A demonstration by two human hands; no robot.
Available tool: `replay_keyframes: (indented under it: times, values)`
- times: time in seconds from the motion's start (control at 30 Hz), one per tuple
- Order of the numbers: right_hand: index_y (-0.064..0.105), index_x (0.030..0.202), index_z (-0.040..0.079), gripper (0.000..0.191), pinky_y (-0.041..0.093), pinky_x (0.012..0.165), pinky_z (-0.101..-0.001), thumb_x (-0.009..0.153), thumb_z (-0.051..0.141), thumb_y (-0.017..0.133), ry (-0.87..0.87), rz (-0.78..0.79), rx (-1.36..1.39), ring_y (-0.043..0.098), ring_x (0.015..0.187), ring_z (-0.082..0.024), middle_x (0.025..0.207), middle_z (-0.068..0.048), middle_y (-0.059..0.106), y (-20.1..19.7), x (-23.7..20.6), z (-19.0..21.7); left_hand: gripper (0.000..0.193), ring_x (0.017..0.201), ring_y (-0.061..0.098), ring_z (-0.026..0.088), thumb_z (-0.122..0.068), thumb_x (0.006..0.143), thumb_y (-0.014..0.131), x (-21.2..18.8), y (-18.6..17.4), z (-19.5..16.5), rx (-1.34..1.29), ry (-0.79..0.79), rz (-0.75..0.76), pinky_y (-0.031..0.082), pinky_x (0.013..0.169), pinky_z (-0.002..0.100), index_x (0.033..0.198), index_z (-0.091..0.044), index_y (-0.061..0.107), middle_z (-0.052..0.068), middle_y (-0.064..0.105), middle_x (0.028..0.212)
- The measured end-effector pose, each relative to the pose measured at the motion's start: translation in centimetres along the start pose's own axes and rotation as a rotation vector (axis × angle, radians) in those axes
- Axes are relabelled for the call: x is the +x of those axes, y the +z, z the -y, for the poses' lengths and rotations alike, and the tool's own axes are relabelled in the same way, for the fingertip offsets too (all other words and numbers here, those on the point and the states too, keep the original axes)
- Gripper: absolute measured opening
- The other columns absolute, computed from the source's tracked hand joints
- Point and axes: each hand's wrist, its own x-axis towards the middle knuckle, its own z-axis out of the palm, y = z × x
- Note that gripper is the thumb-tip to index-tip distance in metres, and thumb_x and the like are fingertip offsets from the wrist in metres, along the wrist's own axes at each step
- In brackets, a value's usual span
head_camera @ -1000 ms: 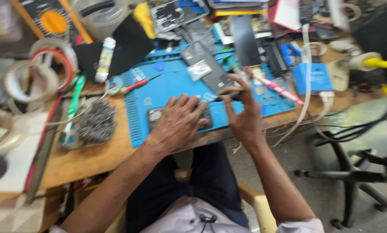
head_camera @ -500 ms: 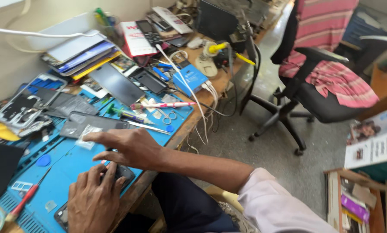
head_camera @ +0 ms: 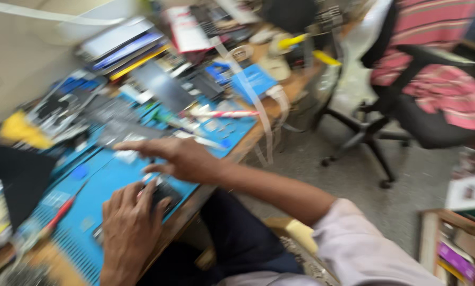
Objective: The person repairs a disassembled smartphone at a workbench. They handle the opened phone body and battery, use a screwdriver on internal components, reposition the phone and its back cover, and work on small internal parts with hand tools throughout the clip.
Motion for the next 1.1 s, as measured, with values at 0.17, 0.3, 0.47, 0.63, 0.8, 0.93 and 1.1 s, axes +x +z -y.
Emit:
replay_keyframes:
  times: [0.17,0.3,0.47,0.63,0.8,0.93,1.1]
  values:
    - [0.059,0.145,0.017,0.058,0.058,0.080,-0.0403,0.093,0.015,0.086,0.471,0.016,-0.240,0.065,0.082,-0.029,0.094,-0.022,0.067,0.4,1.2,0.3,0.063,0.120,0.057,0.033,-0.038,0.083,0.077,-3.1,-3.9,2.6,-0.123,-0.128,0.028,0.043,0.098,0.048,0.135,-0.005,0.063,0.014,0.065,0.128]
    - [0.048,0.152,0.013,0.064,0.064,0.091,-0.0323,0.095,-0.007,0.068,0.087,0.206,0.007,0.077,0.107,-0.019,0.113,-0.009,0.077,-0.7,2.0,1.7,0.075,0.125,0.053,0.034,-0.036,0.078,0.079,-6.5,-5.8,3.8,-0.131,-0.288,0.125,0.039,0.105,0.049,0.141,-0.002,0.055,0.017,0.061,0.133]
    - [0.048,0.148,0.011,0.059,0.061,0.087,-0.0346,0.095,0.000,0.069,0.063,0.201,-0.082,0.074,0.104,-0.023,0.110,-0.014,0.075,0.2,2.9,2.5,0.071,0.137,0.047,0.034,-0.033,0.086,0.075,-8.5,-4.9,3.8,-0.127,-0.238,0.017,0.037,0.112,0.048,0.144,0.001,0.052,0.018,0.058,0.144]
    - [0.054,0.143,0.014,0.058,0.060,0.073,-0.0351,0.093,0.010,0.084,0.070,0.033,-0.216,0.076,0.089,-0.022,0.095,-0.013,0.074,0.5,2.8,1.8,0.075,0.139,0.044,0.036,-0.036,0.087,0.075,-9.2,-4.1,4.1,-0.090,-0.279,-0.030,0.035,0.114,0.050,0.146,0.003,0.050,0.019,0.056,0.146]
    - [0.054,0.145,0.018,0.059,0.062,0.072,-0.0362,0.095,0.010,0.085,0.084,0.056,-0.259,0.081,0.087,-0.022,0.089,-0.010,0.075,0.0,2.1,1.2,0.075,0.141,0.044,0.035,-0.038,0.090,0.074,-9.3,-3.8,4.1,-0.112,-0.319,-0.014,0.034,0.115,0.051,0.148,0.003,0.049,0.019,0.057,0.145]
    - [0.051,0.147,0.014,0.062,0.062,0.076,-0.0351,0.095,0.008,0.083,-0.035,0.075,-0.270,0.079,0.096,-0.024,0.100,-0.012,0.076,-0.1,1.9,1.2,0.078,0.140,0.043,0.037,-0.038,0.089,0.074,-9.3,-3.5,4.3,-0.117,-0.314,-0.012,0.034,0.114,0.050,0.148,0.004,0.048,0.021,0.057,0.144]
    - [0.052,0.143,0.014,0.058,0.062,0.075,-0.0321,0.096,0.006,0.085,0.083,0.038,-0.239,0.078,0.087,-0.016,0.091,-0.009,0.075,0.3,1.7,0.9,0.076,0.141,0.045,0.037,-0.038,0.090,0.074,-9.7,-3.3,4.2,-0.115,-0.327,-0.008,0.035,0.116,0.051,0.148,0.004,0.049,0.020,0.056,0.145]
